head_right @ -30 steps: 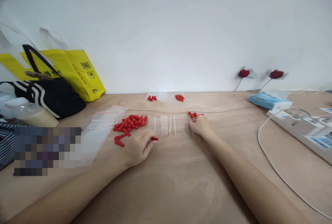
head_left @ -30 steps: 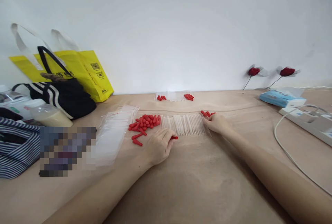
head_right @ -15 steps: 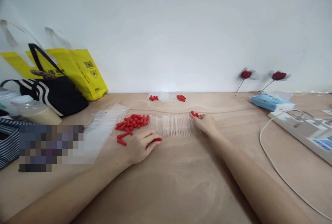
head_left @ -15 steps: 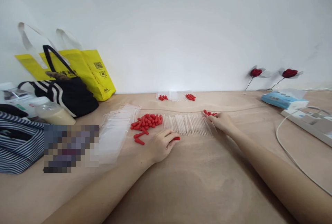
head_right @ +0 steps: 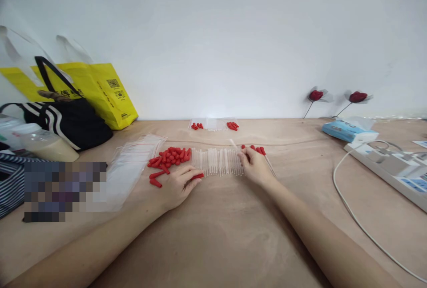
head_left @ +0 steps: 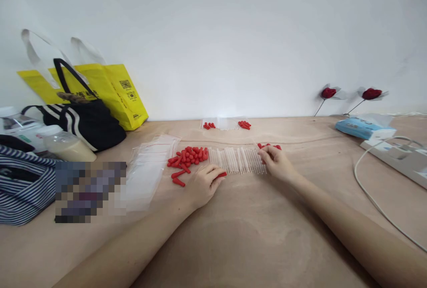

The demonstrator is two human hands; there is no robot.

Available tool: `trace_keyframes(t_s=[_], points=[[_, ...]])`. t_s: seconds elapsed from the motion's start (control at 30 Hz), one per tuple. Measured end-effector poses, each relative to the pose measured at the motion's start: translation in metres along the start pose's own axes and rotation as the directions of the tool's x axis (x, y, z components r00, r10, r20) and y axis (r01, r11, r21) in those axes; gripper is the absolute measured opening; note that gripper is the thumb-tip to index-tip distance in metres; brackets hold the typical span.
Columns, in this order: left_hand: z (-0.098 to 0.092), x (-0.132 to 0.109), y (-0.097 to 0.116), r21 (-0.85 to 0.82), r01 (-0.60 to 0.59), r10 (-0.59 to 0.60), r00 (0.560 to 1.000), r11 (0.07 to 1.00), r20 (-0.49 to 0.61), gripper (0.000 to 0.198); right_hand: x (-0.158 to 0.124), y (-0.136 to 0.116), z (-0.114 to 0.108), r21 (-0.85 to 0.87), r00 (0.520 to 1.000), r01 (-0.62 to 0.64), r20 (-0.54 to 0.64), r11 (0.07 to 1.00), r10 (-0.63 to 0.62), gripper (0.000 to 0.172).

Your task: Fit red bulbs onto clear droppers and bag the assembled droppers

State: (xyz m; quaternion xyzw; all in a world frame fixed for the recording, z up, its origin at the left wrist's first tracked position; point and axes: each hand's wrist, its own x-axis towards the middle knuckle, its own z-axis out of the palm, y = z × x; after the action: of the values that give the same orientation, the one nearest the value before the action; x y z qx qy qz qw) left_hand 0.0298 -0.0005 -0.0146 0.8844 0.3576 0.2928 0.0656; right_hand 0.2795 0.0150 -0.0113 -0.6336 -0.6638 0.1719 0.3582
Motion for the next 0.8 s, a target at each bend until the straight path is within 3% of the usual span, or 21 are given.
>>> trace_keyframes(t_s=[0.07,0.13,0.23,0.4,0.8], points=[[0.0,-0.001,-0.002,0.036,0.01,-0.01,1.0,0.999,-0.018,0.019,-0.012,-0.008,0.006,-0.018,0.977,0.211,0.026,0.977,-0.211,0.019],[0.0,-0.001,-0.004,0.073,0.021,-0.019,0.999,0.997,-0.027,0.02,-0.023,-0.015,0.012,-0.07,0.914,0.405,0.056,0.912,-0.401,0.016],[0.0,0.0,-0.004,0.104,0.048,-0.044,0.998,0.993,-0.037,0.02,-0.035,-0.02,0.02,-0.209,0.828,0.56,0.144,0.802,-0.541,0.019],[0.001,0.0,-0.005,0.092,0.051,-0.049,0.999,0.994,-0.021,0.02,-0.04,-0.023,0.025,-0.347,0.781,0.619,0.172,0.705,-0.601,0.021],[0.003,-0.001,-0.006,0.094,0.05,-0.046,0.998,0.994,-0.046,0.02,-0.042,-0.023,0.026,-0.336,0.759,0.644,0.168,0.688,-0.629,0.021]])
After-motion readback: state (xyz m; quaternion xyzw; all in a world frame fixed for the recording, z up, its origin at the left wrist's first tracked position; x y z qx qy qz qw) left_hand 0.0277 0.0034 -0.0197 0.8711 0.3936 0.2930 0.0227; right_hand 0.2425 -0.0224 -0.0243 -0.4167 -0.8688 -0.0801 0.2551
